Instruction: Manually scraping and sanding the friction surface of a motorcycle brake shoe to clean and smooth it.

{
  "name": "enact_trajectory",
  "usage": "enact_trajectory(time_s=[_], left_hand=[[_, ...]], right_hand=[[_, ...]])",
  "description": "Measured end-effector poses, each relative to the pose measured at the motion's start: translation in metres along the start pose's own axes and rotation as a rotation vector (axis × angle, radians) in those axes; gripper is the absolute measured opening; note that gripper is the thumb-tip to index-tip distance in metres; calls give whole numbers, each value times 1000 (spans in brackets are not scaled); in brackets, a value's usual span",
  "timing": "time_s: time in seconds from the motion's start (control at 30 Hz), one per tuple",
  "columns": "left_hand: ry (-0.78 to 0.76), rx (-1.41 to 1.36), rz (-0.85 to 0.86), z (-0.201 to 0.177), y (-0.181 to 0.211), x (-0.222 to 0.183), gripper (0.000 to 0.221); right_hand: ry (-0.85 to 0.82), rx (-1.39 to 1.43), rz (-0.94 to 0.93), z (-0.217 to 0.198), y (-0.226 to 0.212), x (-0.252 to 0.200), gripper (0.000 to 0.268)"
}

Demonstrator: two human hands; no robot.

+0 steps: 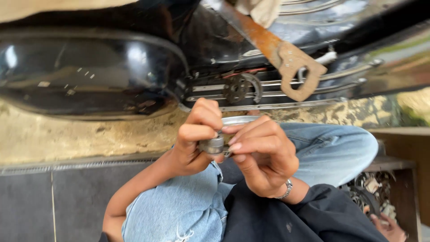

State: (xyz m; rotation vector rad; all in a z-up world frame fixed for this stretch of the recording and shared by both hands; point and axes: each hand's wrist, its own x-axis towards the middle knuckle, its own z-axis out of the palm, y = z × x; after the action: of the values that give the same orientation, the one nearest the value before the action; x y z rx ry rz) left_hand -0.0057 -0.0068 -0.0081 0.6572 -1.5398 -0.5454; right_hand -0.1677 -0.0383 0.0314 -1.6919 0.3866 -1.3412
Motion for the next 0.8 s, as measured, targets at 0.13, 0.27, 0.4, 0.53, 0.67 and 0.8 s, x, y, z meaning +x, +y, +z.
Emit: enact_trajectory(time_s=[0.13,0.27,0.4,0.53,0.67,0.8], left_hand=[[1,-56,35,21,-1,19,28],[-76,-59,162,36,4,44,30],[-186,-91,199,58,19,69,31],[-188,-168,229,76,19,70,33],[-213,-234,238,80,20,67,32],[-272,-300,173,76,20,60,31]], right_hand=[[53,60,-23,-10,-10,-1,6],[160,14,-66,-27,-21,-8,7],[257,-56,-194,-41,-34,-11,8],[366,-83,-239,-48,-44,-16,12],[272,-131,-144,-62,-54,-31,17],[239,-240,-209,-64,-52,-35,15]])
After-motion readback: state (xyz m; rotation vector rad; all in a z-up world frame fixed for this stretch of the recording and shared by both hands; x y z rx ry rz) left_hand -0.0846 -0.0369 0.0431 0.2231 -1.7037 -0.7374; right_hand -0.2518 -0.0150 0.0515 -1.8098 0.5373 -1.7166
